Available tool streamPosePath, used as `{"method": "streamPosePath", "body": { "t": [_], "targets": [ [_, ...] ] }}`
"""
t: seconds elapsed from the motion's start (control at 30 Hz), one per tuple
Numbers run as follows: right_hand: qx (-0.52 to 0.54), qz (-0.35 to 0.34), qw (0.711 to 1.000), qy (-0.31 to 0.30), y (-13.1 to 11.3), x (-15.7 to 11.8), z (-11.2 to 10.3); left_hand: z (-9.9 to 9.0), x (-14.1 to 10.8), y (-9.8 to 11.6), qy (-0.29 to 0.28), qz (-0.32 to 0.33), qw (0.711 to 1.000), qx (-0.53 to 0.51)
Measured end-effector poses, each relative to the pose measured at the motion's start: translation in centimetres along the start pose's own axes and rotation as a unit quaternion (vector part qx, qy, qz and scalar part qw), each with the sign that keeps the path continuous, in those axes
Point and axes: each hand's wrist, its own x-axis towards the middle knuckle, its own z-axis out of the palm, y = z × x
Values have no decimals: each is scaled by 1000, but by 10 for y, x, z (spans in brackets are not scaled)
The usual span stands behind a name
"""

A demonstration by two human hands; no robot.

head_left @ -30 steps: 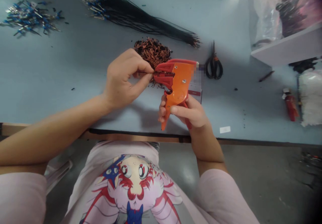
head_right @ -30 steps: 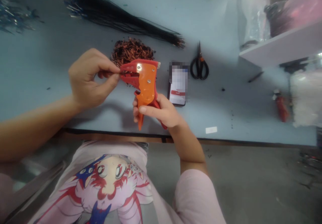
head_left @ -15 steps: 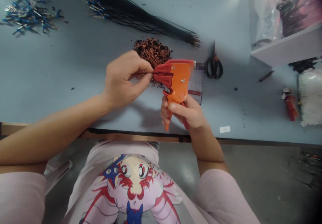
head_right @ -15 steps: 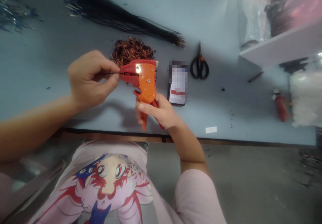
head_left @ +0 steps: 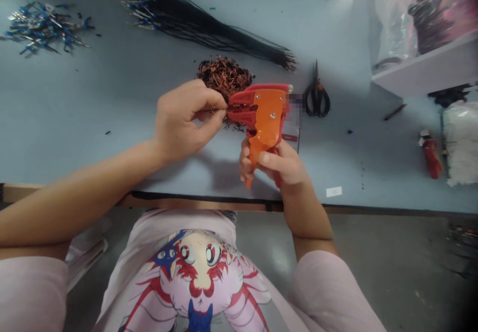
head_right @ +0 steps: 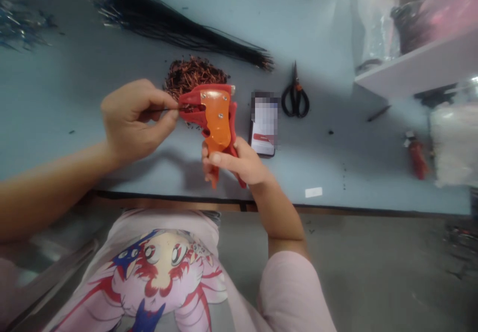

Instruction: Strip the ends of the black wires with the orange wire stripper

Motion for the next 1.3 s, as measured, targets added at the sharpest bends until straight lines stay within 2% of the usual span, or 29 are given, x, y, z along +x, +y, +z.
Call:
{"method": "streamPosePath", "body": {
  "t": [0.1,0.23,0.3,0.37,0.43,0.67,0.77,0.9,0.93,1.0,1.07,1.1,1.17,1.3],
  "targets": [
    [-9,-26,1000,10,-3,-1,-7,-1,1,-2,6,1,1000,-10],
    [-23,-72,990,115,-6,-1,-9,-1,-2,-4,-1,106,994,7],
    [-39,-90,982,160,-5,0,-5,0,-6,-2,-26,147,989,16],
    [-66,-95,977,180,-4,1,-1,0,-11,1,-64,166,984,25],
    [-99,-87,974,184,-3,3,4,2,-15,4,-87,187,978,42],
    [-175,-83,966,169,3,4,11,4,-17,10,-117,248,960,59],
    [-174,-101,964,174,2,4,8,-1,-9,9,-149,243,957,47],
    [-141,-132,955,226,-6,2,-2,-12,4,2,-117,182,976,-24],
    [-127,-132,955,232,-8,3,-4,-13,6,0,-110,142,982,-56],
    [-102,-120,960,232,-10,3,-8,-13,9,-2,-109,21,984,-138],
    [-92,-97,965,227,-10,3,-9,-8,8,-5,-113,-112,959,-233],
    [-93,-85,966,226,-10,3,-8,-5,7,-6,-113,-158,940,-281],
    [-104,-63,967,223,-8,3,-7,1,5,-9,-110,-218,903,-352],
    [-115,-42,966,225,-7,2,-7,6,3,-10,-115,-324,844,-412]
  ]
}}
